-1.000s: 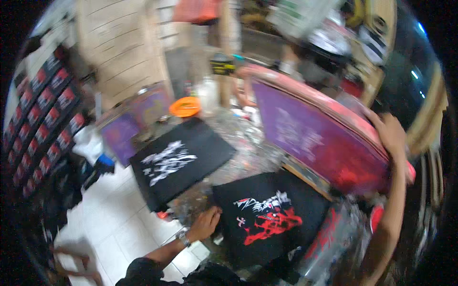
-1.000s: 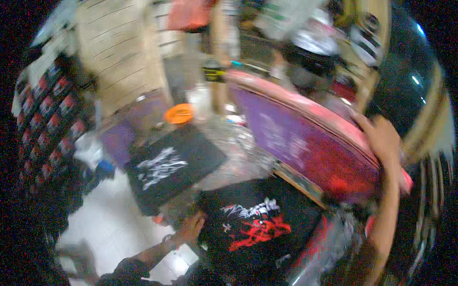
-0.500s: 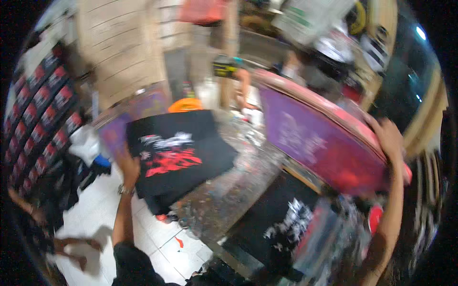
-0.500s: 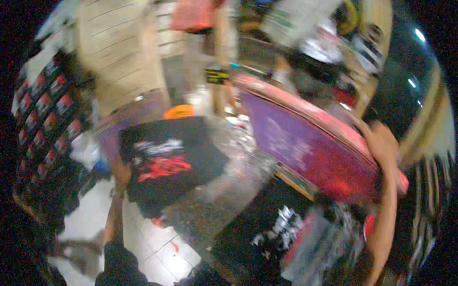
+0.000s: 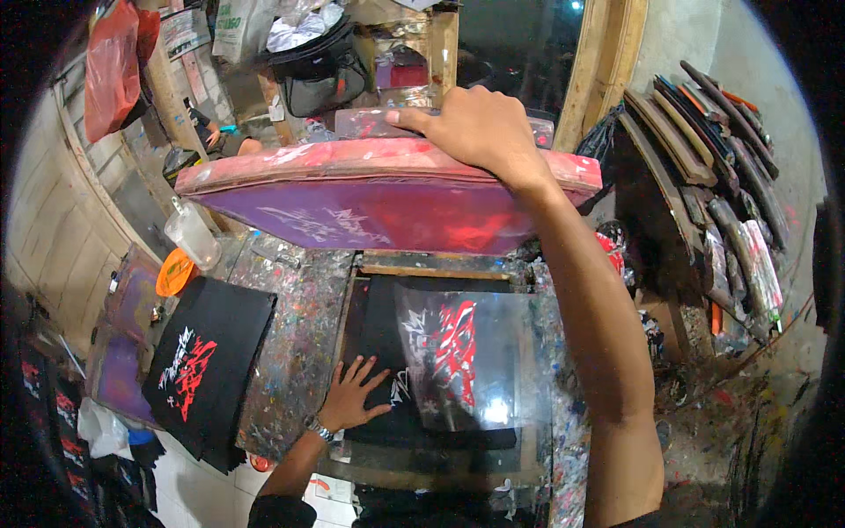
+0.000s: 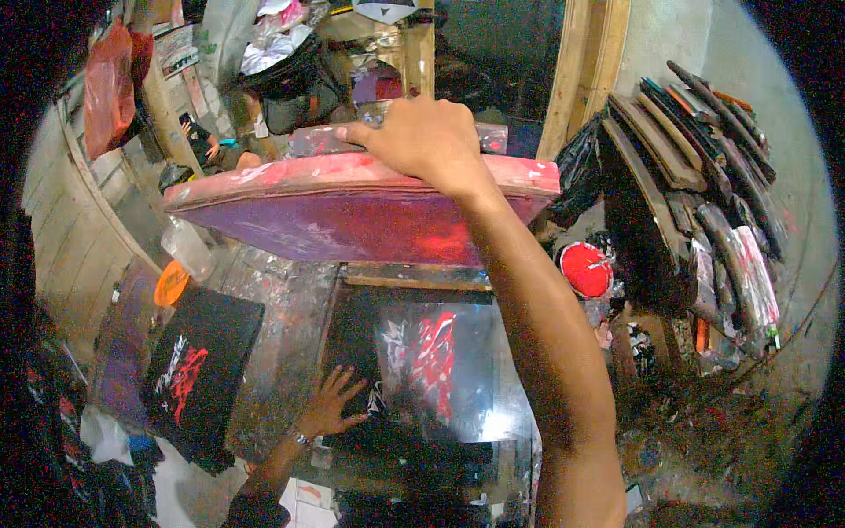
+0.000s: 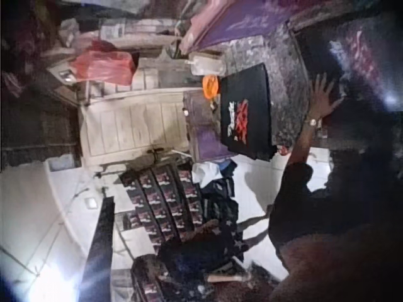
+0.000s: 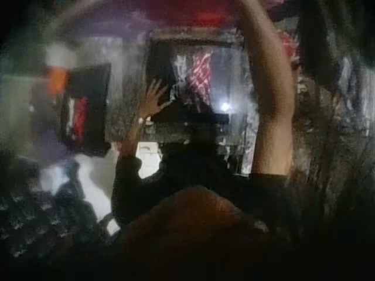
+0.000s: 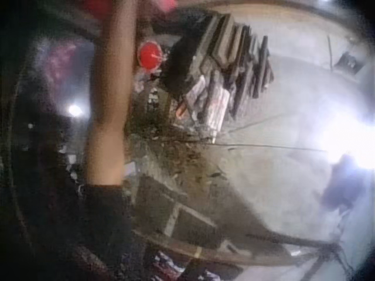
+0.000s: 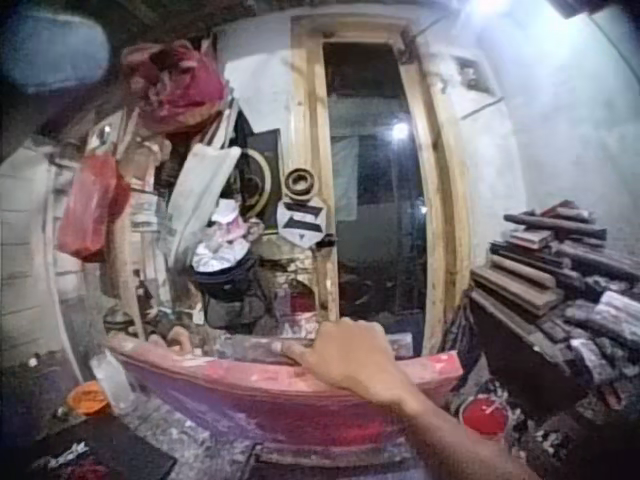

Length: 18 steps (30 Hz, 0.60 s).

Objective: The person performs screen printing on black shirts by placing each shirt on the platen, lowering the silk screen frame, and using a squeegee to pull ink across the mesh to transfer the design. The person repeats this process for multiple shirts, moving printed shirts aside and positioning new ones.

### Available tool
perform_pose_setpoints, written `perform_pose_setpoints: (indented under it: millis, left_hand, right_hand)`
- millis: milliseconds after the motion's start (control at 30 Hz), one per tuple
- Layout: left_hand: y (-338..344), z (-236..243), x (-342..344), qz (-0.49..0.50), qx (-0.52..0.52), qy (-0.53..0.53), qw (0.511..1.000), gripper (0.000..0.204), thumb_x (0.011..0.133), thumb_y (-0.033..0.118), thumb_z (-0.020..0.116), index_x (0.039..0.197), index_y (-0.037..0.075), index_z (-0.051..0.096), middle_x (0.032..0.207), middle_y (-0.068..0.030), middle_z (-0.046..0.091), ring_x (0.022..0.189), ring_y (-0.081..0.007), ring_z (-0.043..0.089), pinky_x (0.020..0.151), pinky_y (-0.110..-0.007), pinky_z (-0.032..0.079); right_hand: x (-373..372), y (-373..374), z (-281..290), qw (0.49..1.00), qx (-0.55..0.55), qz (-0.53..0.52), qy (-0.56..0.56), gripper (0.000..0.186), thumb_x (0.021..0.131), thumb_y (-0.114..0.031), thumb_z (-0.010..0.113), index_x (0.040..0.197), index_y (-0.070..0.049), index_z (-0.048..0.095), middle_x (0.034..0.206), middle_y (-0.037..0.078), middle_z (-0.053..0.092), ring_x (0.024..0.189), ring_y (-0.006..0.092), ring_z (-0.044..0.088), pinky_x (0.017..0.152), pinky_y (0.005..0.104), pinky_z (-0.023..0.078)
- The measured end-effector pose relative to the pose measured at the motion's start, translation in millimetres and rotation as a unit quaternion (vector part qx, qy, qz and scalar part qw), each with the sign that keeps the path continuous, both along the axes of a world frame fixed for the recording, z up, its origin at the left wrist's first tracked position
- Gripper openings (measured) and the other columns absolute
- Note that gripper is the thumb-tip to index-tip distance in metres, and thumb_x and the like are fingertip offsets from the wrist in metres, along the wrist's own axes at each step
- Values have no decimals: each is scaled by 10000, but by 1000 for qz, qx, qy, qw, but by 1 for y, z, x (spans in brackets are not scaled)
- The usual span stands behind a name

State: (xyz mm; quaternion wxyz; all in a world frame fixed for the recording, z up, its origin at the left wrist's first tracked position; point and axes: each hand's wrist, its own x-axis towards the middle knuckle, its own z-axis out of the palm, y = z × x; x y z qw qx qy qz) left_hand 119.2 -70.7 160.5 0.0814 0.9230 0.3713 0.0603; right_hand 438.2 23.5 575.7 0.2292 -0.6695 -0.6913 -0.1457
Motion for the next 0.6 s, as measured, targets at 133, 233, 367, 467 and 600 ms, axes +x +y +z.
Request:
perform_pose_setpoints:
  millis: [133, 233, 367, 467, 600]
  left_hand:
    - [14, -5, 8, -3, 24, 23, 999, 810, 888, 736, 538, 1557, 297, 414, 1674, -99, 257, 1540, -375, 199, 1202, -664, 98]
    - [13, -11, 3, -3, 13, 33, 999, 824, 874, 722, 562, 1565, 305, 395, 1686, -90, 228, 1543, -391, 180, 1197, -674, 97]
    - [16, -16, 4, -6, 30, 43, 999, 825, 855, 663, 613, 1568, 313, 388, 1692, -81, 217, 1550, -399, 146, 1194, -681, 89]
    - [17, -13, 8, -9, 33, 47, 998, 821, 844, 623, 641, 1565, 317, 393, 1692, -79, 221, 1550, -397, 153, 1192, -685, 86]
    - [15, -9, 10, -4, 11, 39, 999, 825, 822, 568, 683, 1557, 311, 409, 1691, -80, 226, 1548, -390, 168, 1196, -681, 83]
  right_hand:
    - [3, 7, 3, 1000, 5, 8, 17, 901, 813, -835, 523, 868, 32, 761, 908, 305, 717, 900, 471, 710, 815, 519, 565]
    - [3, 11, 4, 1000, -3, 3, 14, 896, 808, -837, 523, 913, 19, 767, 929, 301, 721, 915, 472, 710, 824, 522, 563]
    - [5, 21, 4, 1000, 0, -2, 6, 891, 805, -841, 516, 975, -4, 772, 971, 299, 723, 953, 473, 707, 847, 511, 563]
    - [9, 28, 5, 1000, -4, 4, 13, 897, 796, -846, 518, 1007, -11, 770, 1011, 290, 725, 998, 467, 700, 891, 516, 552]
    - [7, 25, 11, 1000, -27, -8, -1, 885, 803, -837, 518, 1121, -43, 744, 1059, 276, 724, 1036, 451, 696, 919, 526, 542]
